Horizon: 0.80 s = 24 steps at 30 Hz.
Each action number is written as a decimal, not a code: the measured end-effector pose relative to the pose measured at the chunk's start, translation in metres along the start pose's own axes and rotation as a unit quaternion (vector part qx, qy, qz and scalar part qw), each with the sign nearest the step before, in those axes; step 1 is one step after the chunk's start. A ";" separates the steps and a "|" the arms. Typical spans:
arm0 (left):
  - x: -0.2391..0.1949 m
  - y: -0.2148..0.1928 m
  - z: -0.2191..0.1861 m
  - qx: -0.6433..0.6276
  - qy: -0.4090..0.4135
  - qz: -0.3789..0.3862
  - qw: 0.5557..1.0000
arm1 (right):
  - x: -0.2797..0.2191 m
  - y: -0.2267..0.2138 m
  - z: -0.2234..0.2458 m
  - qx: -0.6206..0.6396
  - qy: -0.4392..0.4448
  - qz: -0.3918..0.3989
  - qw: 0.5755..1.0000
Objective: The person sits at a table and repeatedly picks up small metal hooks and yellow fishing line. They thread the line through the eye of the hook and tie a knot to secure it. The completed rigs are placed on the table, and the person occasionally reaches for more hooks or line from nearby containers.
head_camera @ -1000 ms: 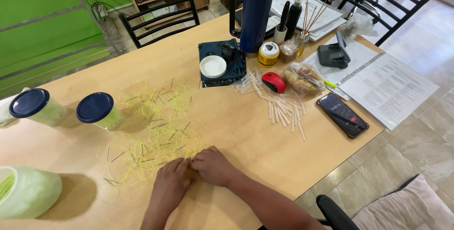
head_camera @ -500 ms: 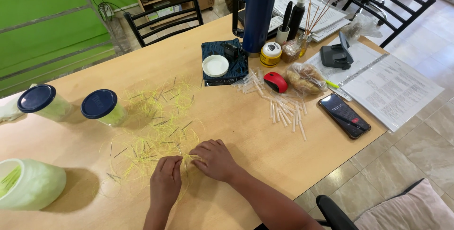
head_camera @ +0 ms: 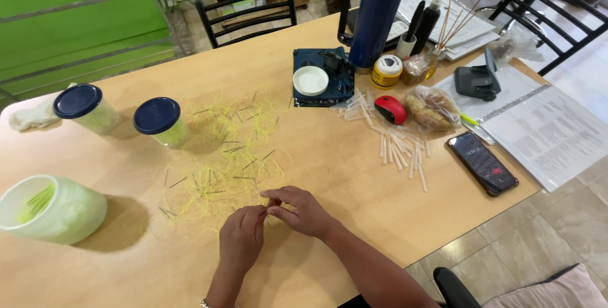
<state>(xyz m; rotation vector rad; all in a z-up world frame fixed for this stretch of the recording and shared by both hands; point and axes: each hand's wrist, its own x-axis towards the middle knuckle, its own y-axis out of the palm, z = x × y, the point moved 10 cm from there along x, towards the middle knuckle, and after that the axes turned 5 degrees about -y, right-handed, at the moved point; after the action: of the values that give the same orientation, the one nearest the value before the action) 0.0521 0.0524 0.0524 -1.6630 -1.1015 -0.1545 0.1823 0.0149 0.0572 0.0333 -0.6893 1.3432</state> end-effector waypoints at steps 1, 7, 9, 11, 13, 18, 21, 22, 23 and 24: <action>0.000 -0.003 -0.001 0.002 0.000 -0.003 1.000 | 0.000 0.000 0.000 0.000 -0.004 0.002 1.000; 0.001 -0.019 -0.010 0.021 0.059 -0.019 0.998 | 0.001 -0.009 0.013 -0.103 -0.073 0.020 0.992; 0.003 -0.023 -0.004 0.039 0.055 -0.028 0.997 | 0.003 -0.024 0.013 -0.087 -0.061 -0.026 0.994; 0.002 -0.025 0.007 0.040 0.045 -0.035 0.998 | 0.003 -0.034 0.010 -0.081 -0.058 -0.050 0.994; 0.001 -0.027 0.021 0.042 0.035 -0.042 0.998 | 0.003 -0.044 0.005 -0.074 -0.054 -0.074 0.993; -0.005 -0.067 0.069 0.121 -0.030 -0.138 0.983 | 0.001 -0.056 -0.011 -0.057 -0.017 -0.098 0.993; -0.026 -0.096 0.114 0.177 -0.094 -0.215 0.956 | 0.002 -0.066 -0.016 -0.066 0.011 -0.114 0.991; -0.028 -0.104 0.116 0.177 -0.095 -0.216 0.955 | 0.002 -0.068 -0.017 -0.066 0.010 -0.112 0.991; -0.031 -0.118 0.119 0.184 -0.099 -0.246 0.947 | 0.002 -0.073 -0.018 -0.060 0.009 -0.128 0.990; -0.035 -0.132 0.121 0.190 -0.102 -0.276 0.937 | 0.001 -0.078 -0.018 -0.053 0.008 -0.144 0.988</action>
<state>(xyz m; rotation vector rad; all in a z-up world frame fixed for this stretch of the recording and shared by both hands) -0.1114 0.1295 0.0739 -1.0118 -1.6280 -0.1171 0.2604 0.0035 0.0712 0.0357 -0.7131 1.0276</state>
